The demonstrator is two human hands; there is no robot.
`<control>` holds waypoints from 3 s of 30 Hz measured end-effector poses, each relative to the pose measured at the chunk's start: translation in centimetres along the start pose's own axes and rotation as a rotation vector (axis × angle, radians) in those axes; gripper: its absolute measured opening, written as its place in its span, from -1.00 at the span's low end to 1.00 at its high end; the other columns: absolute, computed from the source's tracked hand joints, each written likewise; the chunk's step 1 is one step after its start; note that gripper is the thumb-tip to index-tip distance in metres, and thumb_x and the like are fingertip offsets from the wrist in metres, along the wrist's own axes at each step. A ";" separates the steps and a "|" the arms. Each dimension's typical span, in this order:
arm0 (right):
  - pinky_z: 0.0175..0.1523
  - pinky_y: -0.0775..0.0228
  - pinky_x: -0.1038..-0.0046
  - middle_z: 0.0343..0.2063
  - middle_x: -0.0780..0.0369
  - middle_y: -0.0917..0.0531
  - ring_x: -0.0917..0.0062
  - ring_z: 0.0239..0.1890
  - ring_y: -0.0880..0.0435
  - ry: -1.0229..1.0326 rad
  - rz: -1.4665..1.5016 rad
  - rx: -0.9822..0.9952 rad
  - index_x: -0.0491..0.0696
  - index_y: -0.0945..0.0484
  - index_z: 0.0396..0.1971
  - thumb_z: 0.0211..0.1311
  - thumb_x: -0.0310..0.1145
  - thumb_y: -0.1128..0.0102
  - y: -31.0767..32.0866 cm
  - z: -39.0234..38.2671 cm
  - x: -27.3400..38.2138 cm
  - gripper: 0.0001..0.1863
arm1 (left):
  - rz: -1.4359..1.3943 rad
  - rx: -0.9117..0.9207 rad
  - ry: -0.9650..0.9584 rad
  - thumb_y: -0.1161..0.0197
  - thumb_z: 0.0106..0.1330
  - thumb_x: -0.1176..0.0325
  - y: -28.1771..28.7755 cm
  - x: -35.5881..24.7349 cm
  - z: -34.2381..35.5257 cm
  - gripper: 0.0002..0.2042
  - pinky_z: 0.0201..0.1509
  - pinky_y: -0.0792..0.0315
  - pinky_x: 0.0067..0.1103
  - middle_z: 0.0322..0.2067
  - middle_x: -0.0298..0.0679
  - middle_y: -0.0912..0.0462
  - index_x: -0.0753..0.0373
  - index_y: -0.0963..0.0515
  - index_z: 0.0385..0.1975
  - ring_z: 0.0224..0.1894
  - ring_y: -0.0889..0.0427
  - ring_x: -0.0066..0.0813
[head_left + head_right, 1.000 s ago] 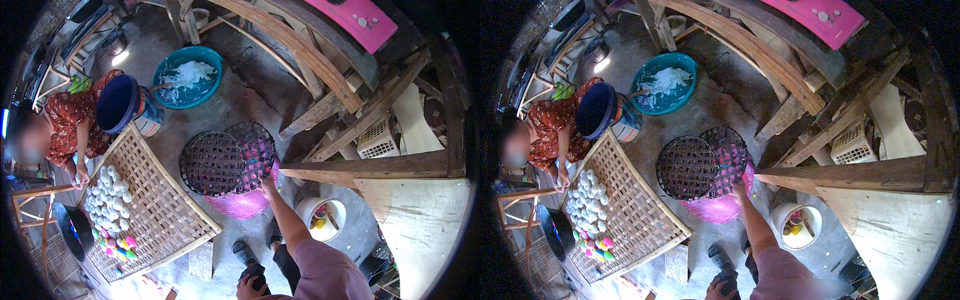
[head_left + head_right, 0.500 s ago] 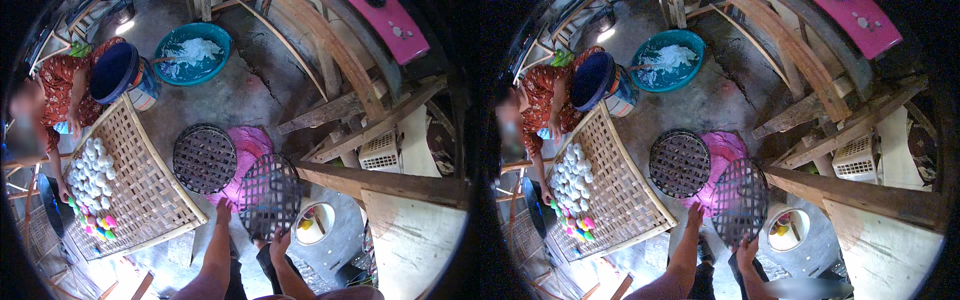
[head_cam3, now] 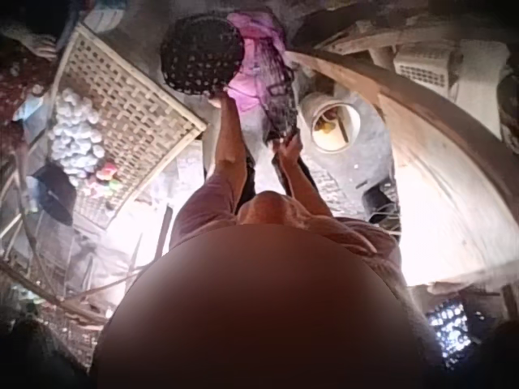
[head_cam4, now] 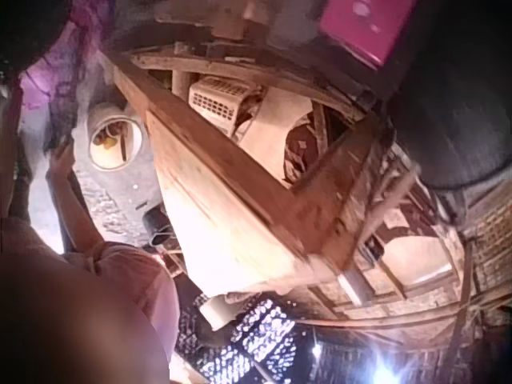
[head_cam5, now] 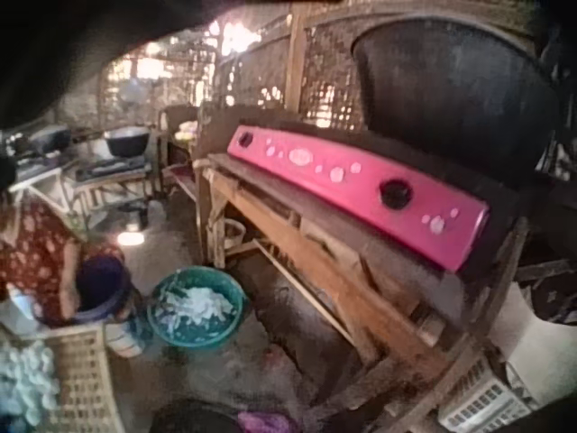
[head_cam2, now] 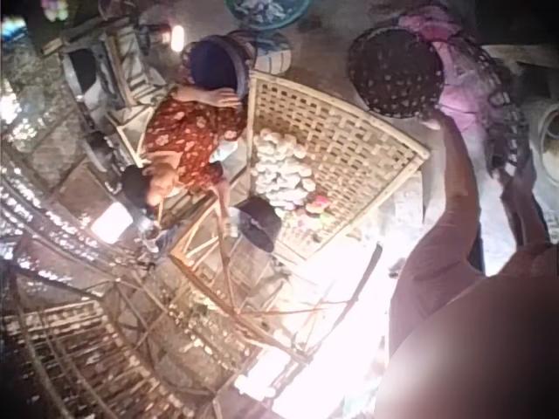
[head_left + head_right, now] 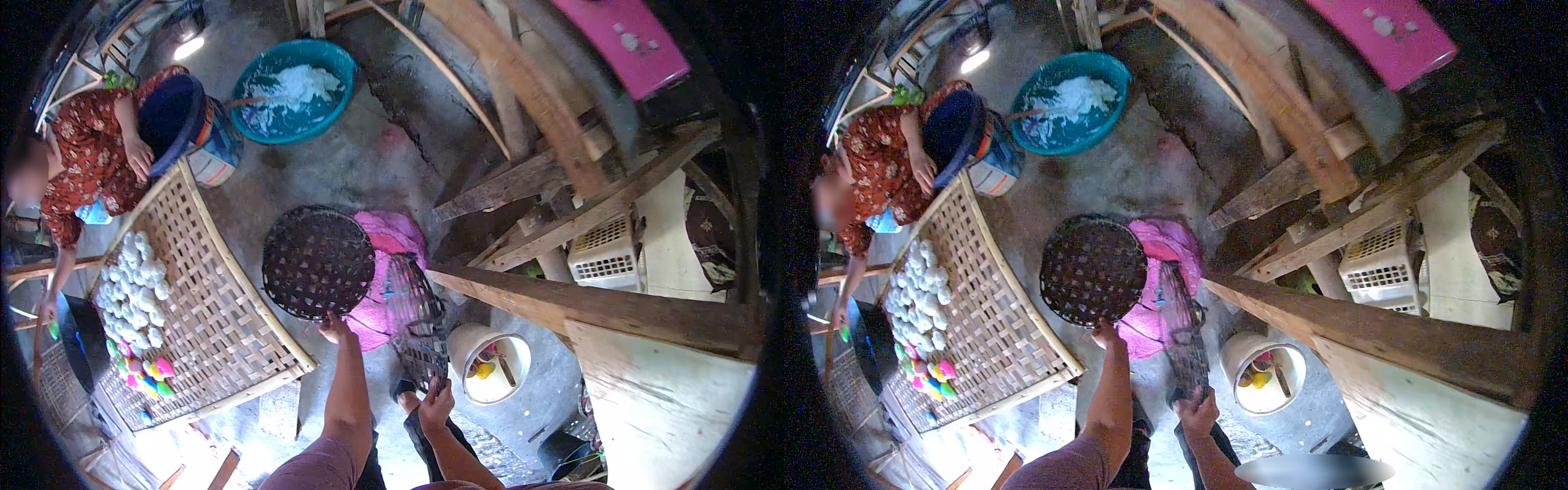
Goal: The person scoops pink and white dough into a wooden mold, presses it, and flips the mold to release round decorated cakes onto a purple mat. They repeat this process, arranging the finished cakes and occasionally adjusting the mold and mats.
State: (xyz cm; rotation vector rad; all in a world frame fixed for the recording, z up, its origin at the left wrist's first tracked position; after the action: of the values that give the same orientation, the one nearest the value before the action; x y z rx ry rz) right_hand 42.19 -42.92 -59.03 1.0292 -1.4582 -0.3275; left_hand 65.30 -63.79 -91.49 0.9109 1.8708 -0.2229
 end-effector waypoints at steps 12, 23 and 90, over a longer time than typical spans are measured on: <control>-0.33 -0.40 0.03 -0.48 -0.04 -0.60 -0.04 -0.40 -0.59 -0.051 -0.043 0.005 -0.09 -0.45 -0.20 0.27 -0.35 0.00 17.7 -5.2 8.1 -0.82 | -0.443 0.625 1.054 0.00 0.39 0.41 -4.9 -20.8 -25.5 -0.77 -0.09 -0.62 -0.39 -0.19 -0.07 -0.60 0.43 -0.44 -0.10 -0.17 -0.62 -0.26; -0.38 -0.40 0.32 -0.50 -0.02 -0.60 0.18 -0.44 -0.65 0.144 0.262 -0.147 -0.23 -0.45 -0.24 0.32 -0.28 -0.07 35.2 -10.7 21.4 -0.73 | -0.479 1.214 0.993 -0.05 0.36 0.46 7.6 -51.7 -40.1 -0.82 -0.08 -0.60 -0.44 -0.15 -0.10 -0.63 0.36 -0.48 -0.11 -0.15 -0.65 -0.34; 0.34 0.00 0.10 0.19 0.12 -0.33 0.08 0.28 -0.21 0.906 -0.469 -0.313 -0.06 -0.53 -0.27 0.00 -0.46 -0.26 59.0 -19.0 44.0 -0.77 | -0.202 1.693 0.252 0.04 0.35 0.03 28.6 -71.5 -40.8 -0.53 0.10 -0.46 -0.23 0.01 -0.18 -0.55 0.20 -0.37 0.13 0.01 -0.57 -0.22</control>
State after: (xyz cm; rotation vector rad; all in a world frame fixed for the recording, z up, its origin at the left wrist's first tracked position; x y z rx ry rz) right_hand 43.35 -35.39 16.64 1.0484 -0.3345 -0.3414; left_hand 71.15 -57.72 -4.72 1.8173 1.6998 -2.0748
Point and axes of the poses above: each hand's wrist, its own z-axis towards the middle knuckle, its own y-axis out of the back of the hand, x = y × z, the point moved 9 cm from there along z, towards the middle knuckle
